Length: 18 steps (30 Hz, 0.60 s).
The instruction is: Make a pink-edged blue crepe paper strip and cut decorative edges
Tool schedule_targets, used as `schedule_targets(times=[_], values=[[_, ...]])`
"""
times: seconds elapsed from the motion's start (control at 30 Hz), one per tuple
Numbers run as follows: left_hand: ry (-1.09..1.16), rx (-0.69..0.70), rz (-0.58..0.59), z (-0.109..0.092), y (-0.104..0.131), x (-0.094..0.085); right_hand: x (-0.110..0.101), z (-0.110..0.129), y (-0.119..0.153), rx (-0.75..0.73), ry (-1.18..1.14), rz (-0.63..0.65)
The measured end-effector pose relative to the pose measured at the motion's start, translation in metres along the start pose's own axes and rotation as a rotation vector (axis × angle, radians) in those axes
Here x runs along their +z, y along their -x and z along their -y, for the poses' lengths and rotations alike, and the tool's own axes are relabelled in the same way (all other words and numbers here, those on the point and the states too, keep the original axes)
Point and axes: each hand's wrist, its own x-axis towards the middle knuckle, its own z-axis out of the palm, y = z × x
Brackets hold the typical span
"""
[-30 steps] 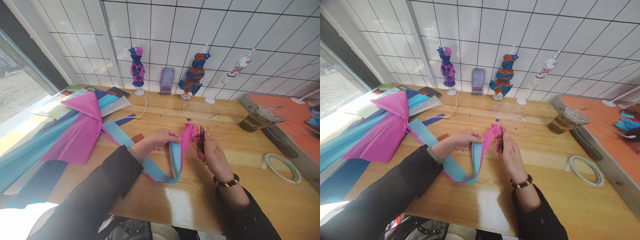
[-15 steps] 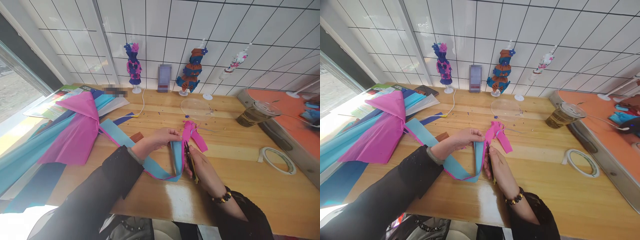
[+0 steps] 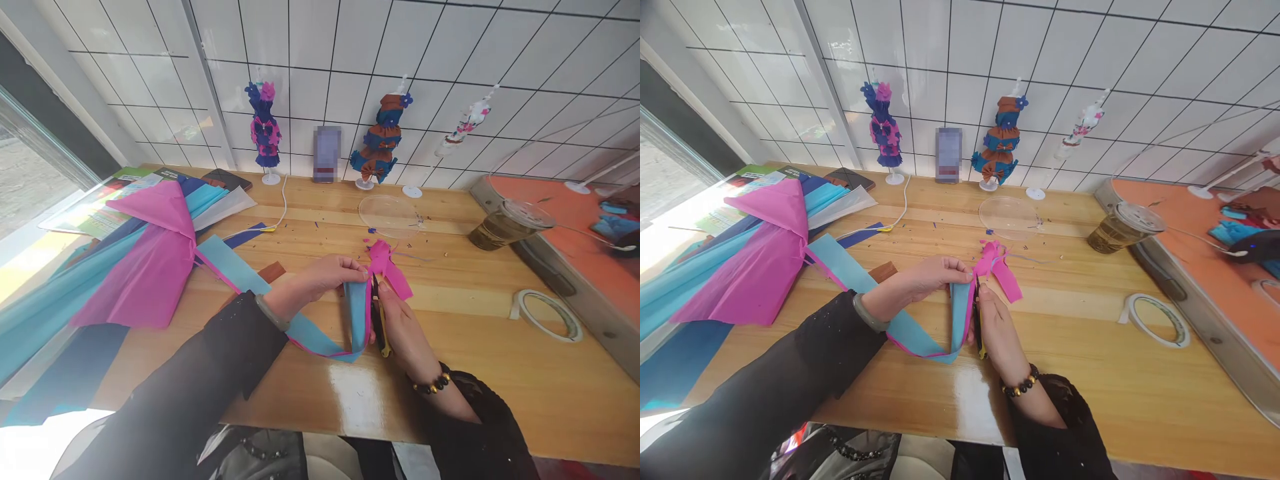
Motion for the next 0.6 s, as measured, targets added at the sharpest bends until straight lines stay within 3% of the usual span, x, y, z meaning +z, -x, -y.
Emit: schedule_targets(times=[0.13, 0.43, 0.6], values=[[0.012, 0.002, -0.039, 0.0004, -0.0004, 0.0043, -0.0008, -0.001, -0.0032, -0.056, 0.037, -0.098], [0.237, -0.032, -0.095, 0.0043, -0.0049, -0.0008, 0.0005, -0.0021, 0.0032, 0.02, -0.11, 0.078], [0.254, -0.025, -0.055, 0.0045, -0.0044, -0.0013, 0.001, -0.006, 0.0019, 0.036, -0.108, 0.066]])
